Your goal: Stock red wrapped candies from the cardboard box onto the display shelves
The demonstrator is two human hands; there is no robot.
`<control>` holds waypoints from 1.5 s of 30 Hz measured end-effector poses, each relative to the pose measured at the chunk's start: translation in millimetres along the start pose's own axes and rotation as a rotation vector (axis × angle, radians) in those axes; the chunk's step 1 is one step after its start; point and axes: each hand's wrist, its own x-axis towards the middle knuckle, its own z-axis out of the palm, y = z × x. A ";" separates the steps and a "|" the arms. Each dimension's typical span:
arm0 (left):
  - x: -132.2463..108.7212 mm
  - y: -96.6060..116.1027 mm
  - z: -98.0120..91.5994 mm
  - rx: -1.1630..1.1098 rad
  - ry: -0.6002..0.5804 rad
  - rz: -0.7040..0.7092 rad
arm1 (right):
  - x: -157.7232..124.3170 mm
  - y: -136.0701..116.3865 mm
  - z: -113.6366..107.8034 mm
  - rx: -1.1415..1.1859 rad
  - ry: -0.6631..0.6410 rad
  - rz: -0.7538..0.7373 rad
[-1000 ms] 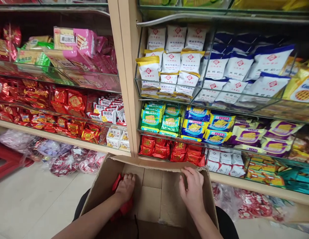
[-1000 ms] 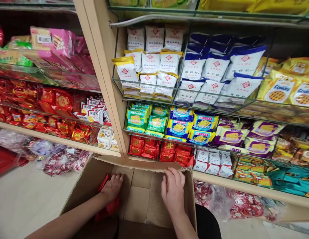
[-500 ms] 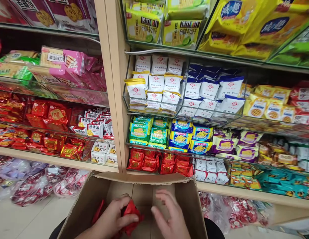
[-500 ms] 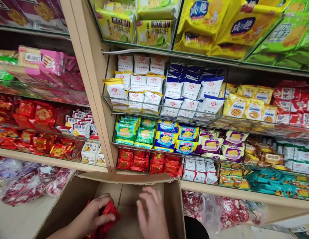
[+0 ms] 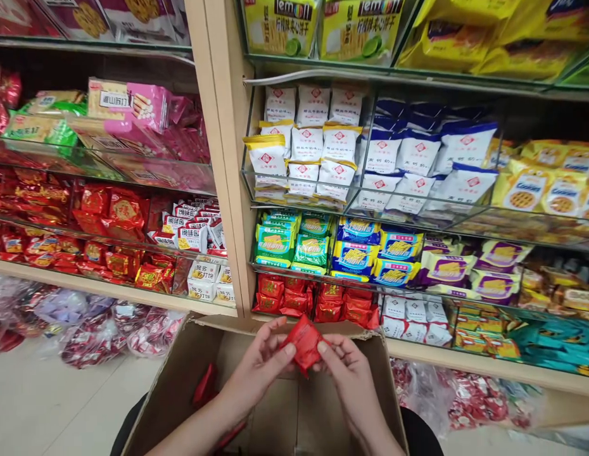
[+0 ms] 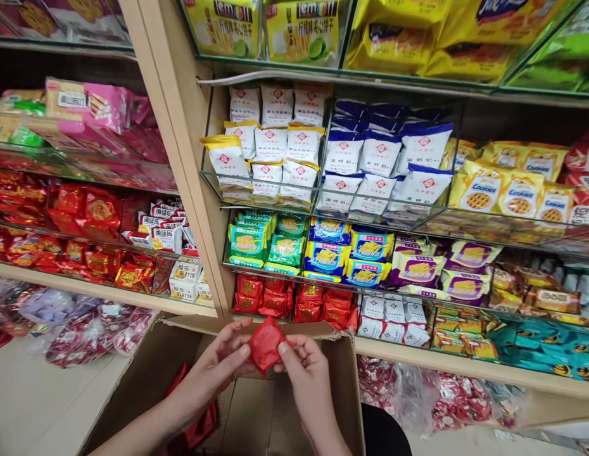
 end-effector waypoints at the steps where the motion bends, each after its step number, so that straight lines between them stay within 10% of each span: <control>1: 0.6 -0.9 1.6 -0.029 0.020 -0.043 | 0.9 0.6 -0.5 0.018 0.028 -0.001; 8: 4.4 -3.9 1.3 -0.071 0.074 -0.046 | -6.0 4.6 -3.4 -0.153 0.079 -0.182; 16: -3.3 5.0 10.5 -0.341 0.020 -0.190 | -17.2 2.4 -7.0 -0.935 -0.103 -1.001; 20: -0.9 2.3 7.9 -0.342 0.040 -0.102 | -25.1 6.5 -4.0 -0.890 -0.118 -0.875; 28: -2.4 0.9 14.7 -0.240 0.018 -0.091 | -11.5 12.6 3.3 -0.125 -0.009 -0.082; 35: 12.2 6.7 19.3 -0.128 0.131 -0.156 | 4.4 0.8 -2.1 -0.289 0.110 -0.234; 45: 115.6 11.2 -0.1 -0.194 0.369 -0.368 | 29.7 -6.6 -42.6 -1.008 0.108 -0.694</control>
